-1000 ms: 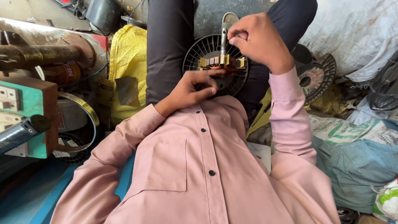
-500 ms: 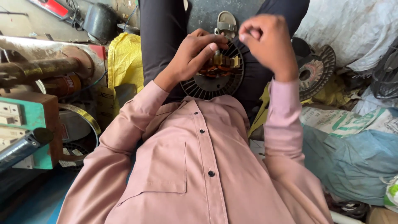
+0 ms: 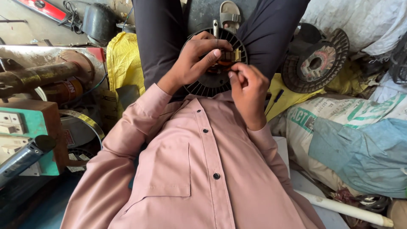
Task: Repairing or assembling a ceiling fan motor by manipulating the stator, wiring, and rotor components.
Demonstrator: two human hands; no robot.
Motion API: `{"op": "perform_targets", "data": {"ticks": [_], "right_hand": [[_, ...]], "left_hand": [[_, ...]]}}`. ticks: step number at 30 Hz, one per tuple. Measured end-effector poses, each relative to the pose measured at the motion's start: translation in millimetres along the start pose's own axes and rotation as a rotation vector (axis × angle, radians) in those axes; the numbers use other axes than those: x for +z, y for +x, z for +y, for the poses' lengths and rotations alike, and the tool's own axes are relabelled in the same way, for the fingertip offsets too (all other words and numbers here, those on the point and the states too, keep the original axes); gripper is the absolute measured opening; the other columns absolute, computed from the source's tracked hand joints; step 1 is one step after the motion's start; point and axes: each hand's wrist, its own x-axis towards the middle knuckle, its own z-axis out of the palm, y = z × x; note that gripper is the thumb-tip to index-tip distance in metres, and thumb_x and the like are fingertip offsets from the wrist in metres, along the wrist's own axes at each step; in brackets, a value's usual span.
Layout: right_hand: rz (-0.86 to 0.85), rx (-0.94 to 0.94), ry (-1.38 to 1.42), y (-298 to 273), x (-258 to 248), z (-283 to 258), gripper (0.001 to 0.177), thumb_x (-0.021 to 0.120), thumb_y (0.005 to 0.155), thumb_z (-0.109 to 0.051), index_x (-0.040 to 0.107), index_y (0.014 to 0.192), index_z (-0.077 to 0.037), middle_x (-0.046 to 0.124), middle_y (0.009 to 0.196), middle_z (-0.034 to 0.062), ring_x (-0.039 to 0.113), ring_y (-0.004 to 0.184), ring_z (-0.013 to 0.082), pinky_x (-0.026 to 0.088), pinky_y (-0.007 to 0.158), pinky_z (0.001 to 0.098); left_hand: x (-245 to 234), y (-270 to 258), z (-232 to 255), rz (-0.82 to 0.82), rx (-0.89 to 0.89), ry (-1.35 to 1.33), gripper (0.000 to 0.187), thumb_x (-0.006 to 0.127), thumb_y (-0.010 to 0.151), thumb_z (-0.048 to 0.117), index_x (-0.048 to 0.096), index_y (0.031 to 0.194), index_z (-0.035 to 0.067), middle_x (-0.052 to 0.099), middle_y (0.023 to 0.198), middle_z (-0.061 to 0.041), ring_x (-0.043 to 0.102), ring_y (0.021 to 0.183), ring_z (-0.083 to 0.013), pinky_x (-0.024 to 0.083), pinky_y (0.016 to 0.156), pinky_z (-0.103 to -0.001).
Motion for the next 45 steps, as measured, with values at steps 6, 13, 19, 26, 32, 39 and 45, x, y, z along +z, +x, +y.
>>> {"op": "perform_targets", "data": {"ticks": [6, 13, 19, 26, 32, 39, 45], "right_hand": [[-0.070, 0.014, 0.025, -16.1, -0.4, 1.6, 0.014, 0.077, 0.090, 0.005, 0.071, 0.102, 0.004, 0.052, 0.069, 0.0086, 0.047, 0.055, 0.0145, 0.037, 0.052, 0.0308], [-0.306, -0.164, 0.000, -5.2, -30.6, -15.0, 0.012, 0.072, 0.092, -0.001, 0.070, 0.104, 0.001, 0.065, 0.084, 0.0118, 0.066, 0.069, 0.0211, 0.051, 0.062, 0.0327], [-0.492, -0.472, -0.322, 66.2, -49.3, -33.3, 0.005, 0.075, 0.095, -0.010, 0.074, 0.090, -0.007, 0.064, 0.074, 0.0102, 0.064, 0.063, 0.0259, 0.049, 0.057, 0.0375], [-0.517, -0.586, -0.242, 143.9, -10.2, 16.9, 0.004, 0.076, 0.095, -0.004, 0.074, 0.091, -0.005, 0.063, 0.077, 0.0070, 0.061, 0.069, 0.0196, 0.047, 0.065, 0.0352], [-0.614, -0.303, -0.107, 155.2, 12.5, 78.3, 0.005, 0.078, 0.094, -0.004, 0.076, 0.097, -0.003, 0.053, 0.068, 0.0000, 0.048, 0.059, 0.0106, 0.039, 0.058, 0.0297], [-0.484, -0.216, -0.033, 147.7, -1.4, 92.3, 0.003, 0.075, 0.098, 0.001, 0.073, 0.098, -0.001, 0.048, 0.073, -0.0012, 0.046, 0.065, 0.0088, 0.038, 0.061, 0.0263], [-0.332, -0.204, -0.117, 105.0, -41.9, 21.8, 0.005, 0.077, 0.094, 0.000, 0.072, 0.096, 0.000, 0.049, 0.066, 0.0043, 0.050, 0.060, 0.0138, 0.039, 0.059, 0.0304]], "left_hand": [[23.8, -12.6, -16.1, 0.487, -0.394, -0.614, 0.016, 0.068, 0.101, 0.016, 0.070, 0.111, 0.003, 0.074, 0.104, -0.011, 0.070, 0.098, -0.0244, 0.054, 0.093, -0.040], [7.8, -44.3, 30.1, 0.044, 0.394, 0.432, 0.009, 0.071, 0.082, 0.013, 0.072, 0.091, 0.014, 0.074, 0.116, -0.003, 0.068, 0.087, -0.0223, 0.049, 0.080, -0.039], [24.4, -66.1, 22.4, -0.091, 0.094, 0.135, 0.012, 0.077, 0.085, 0.011, 0.076, 0.097, 0.008, 0.070, 0.135, -0.006, 0.069, 0.097, -0.0262, 0.052, 0.088, -0.038], [29.1, -66.0, 13.0, 0.070, -0.108, -0.401, 0.014, 0.066, 0.085, -0.008, 0.071, 0.098, -0.002, 0.061, 0.143, -0.021, 0.058, 0.134, -0.0363, 0.044, 0.112, -0.043], [51.7, -106.5, -35.7, 0.350, -0.487, -0.768, 0.015, 0.057, 0.095, -0.008, 0.071, 0.100, -0.006, 0.073, 0.125, -0.019, 0.062, 0.105, -0.0309, 0.048, 0.094, -0.043], [-23.7, -10.6, 36.8, 0.060, 0.123, 0.084, 0.040, 0.051, 0.115, 0.025, 0.052, 0.143, -0.002, 0.069, 0.133, -0.014, 0.056, 0.129, -0.0356, 0.041, 0.116, -0.046], [-18.2, 6.2, 7.6, 0.009, -0.046, 0.005, 0.040, 0.047, 0.113, 0.027, 0.059, 0.140, 0.001, 0.076, 0.121, -0.010, 0.060, 0.112, -0.0297, 0.046, 0.106, -0.040]]}}
